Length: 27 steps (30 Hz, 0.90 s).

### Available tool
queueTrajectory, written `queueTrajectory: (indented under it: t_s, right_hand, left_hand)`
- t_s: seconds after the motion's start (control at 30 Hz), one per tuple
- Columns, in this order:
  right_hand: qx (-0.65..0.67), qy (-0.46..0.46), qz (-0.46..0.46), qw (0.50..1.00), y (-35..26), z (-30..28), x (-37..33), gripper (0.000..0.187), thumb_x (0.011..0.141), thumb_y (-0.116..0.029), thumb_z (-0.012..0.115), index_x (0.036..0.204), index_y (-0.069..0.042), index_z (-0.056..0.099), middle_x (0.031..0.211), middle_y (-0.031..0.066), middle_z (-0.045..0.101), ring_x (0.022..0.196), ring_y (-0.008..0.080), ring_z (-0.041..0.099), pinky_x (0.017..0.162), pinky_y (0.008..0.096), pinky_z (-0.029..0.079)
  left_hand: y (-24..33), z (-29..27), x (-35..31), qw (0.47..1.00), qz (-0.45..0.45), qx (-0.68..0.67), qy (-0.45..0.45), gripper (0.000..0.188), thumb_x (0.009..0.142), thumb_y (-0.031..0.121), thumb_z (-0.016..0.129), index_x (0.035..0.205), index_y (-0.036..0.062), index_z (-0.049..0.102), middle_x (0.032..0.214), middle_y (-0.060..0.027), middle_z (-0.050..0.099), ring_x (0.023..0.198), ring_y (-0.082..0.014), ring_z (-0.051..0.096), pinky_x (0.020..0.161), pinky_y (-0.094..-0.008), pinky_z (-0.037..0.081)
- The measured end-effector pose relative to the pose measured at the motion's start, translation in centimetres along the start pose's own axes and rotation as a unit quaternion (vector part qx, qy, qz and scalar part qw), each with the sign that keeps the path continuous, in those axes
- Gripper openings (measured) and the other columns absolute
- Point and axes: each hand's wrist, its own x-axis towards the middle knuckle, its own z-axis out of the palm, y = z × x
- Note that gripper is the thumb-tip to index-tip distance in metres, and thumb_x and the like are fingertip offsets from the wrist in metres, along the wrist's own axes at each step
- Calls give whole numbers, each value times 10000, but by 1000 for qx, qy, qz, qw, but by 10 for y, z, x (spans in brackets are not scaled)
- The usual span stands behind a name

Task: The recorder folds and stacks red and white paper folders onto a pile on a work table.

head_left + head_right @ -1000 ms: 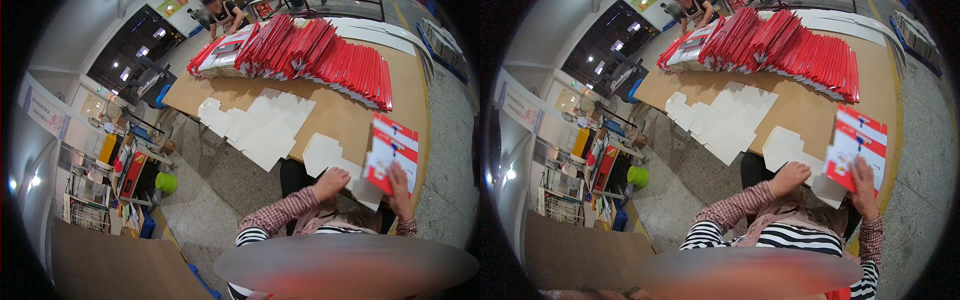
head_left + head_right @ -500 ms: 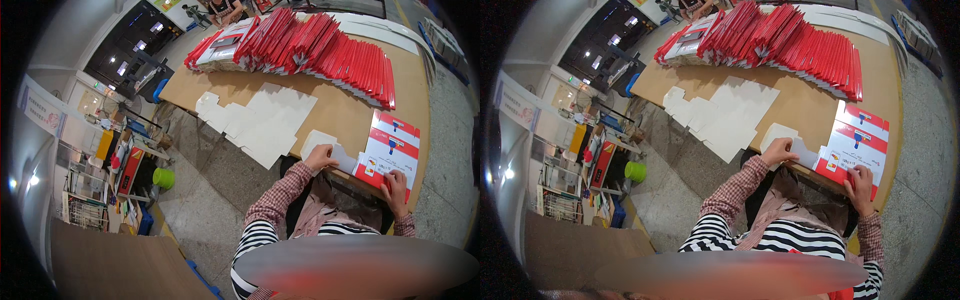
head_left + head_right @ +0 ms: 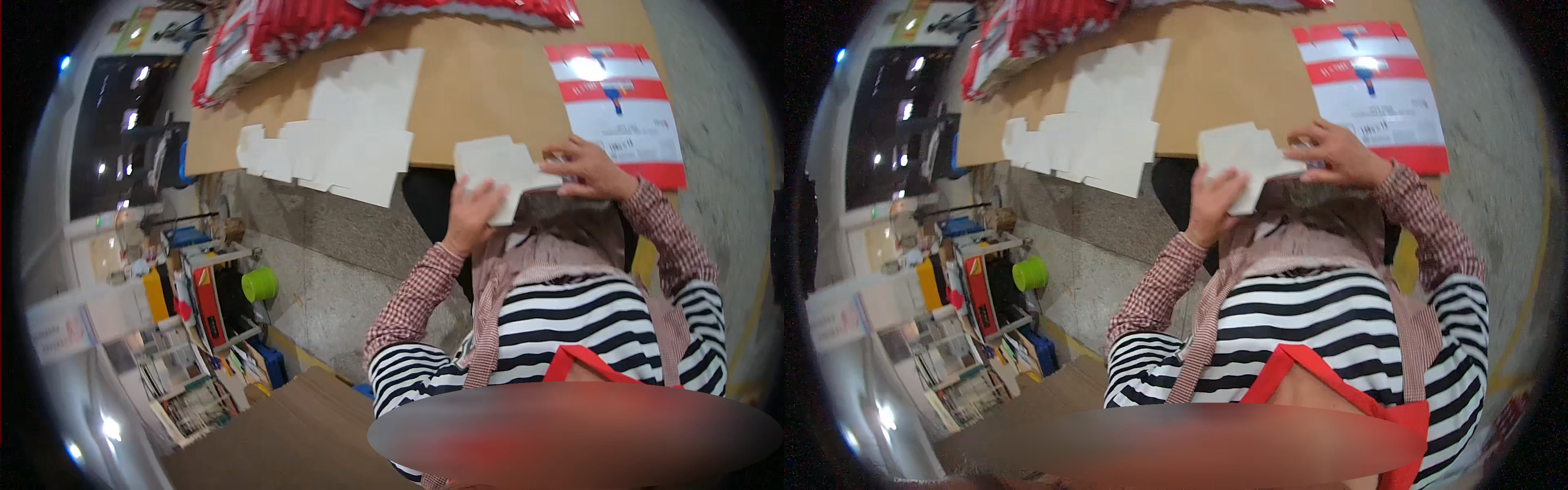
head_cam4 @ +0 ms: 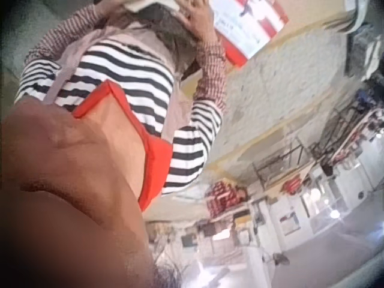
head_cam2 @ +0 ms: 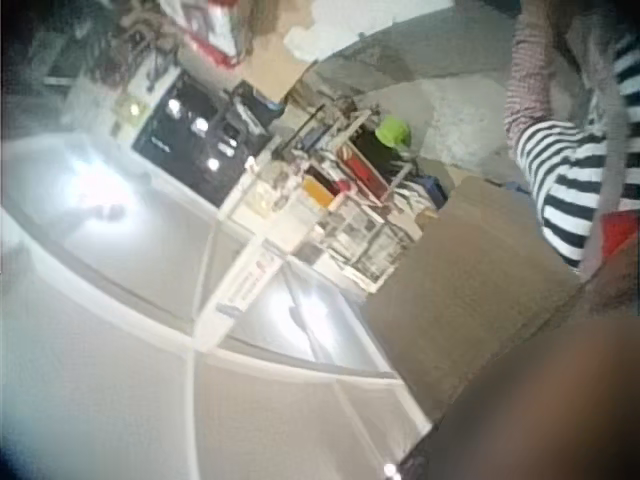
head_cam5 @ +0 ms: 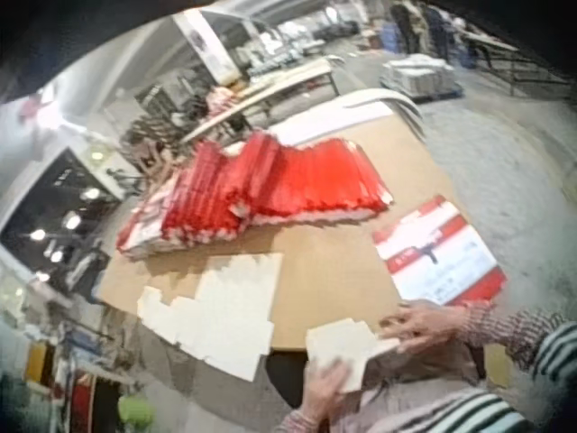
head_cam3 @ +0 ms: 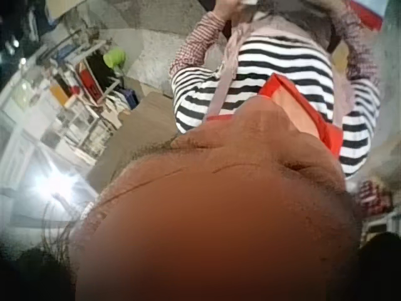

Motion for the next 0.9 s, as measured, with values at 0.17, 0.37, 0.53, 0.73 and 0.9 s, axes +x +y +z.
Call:
queueTrajectory:
  t_s: [0.17,0.37,0.53,0.73,0.9]
  right_hand:
    - [44,44,60,996,0,8,-12,412,731,-346,730,1034,-77,656,996,113,543,837,275,576,682,358,490]
    - [54,-8,62,997,1,13,-21,485,724,-375,731,1076,-62,614,972,120,508,842,287,556,694,368,474]
    - [9,-32,15,999,-2,10,-18,551,705,-397,736,1115,-63,583,1003,122,475,909,300,508,768,386,439]
    - [16,-32,33,999,1,10,-22,575,680,-380,745,1121,-64,556,1027,131,463,944,311,491,794,397,429]
    - [18,-24,40,999,1,12,-19,582,653,-332,768,1120,-70,540,1039,138,460,945,330,494,795,413,439]
  left_hand:
    - [24,46,23,817,-372,-247,365,759,813,153,717,1394,30,244,1328,-143,398,1190,-282,428,1008,-368,322]
    - [37,48,47,525,-487,-587,378,308,876,112,623,1096,53,415,1020,-61,537,859,-119,540,700,-285,469]
    - [17,47,45,554,-468,-595,346,260,908,125,572,1103,70,409,991,-43,552,809,-126,562,664,-286,476]
    - [56,55,49,528,-417,-644,364,337,917,252,583,1159,101,404,1062,-58,551,874,-171,578,759,-342,497]
    - [31,54,54,531,-467,-623,333,524,895,318,620,1283,99,344,1140,-62,540,939,-189,588,733,-321,515]
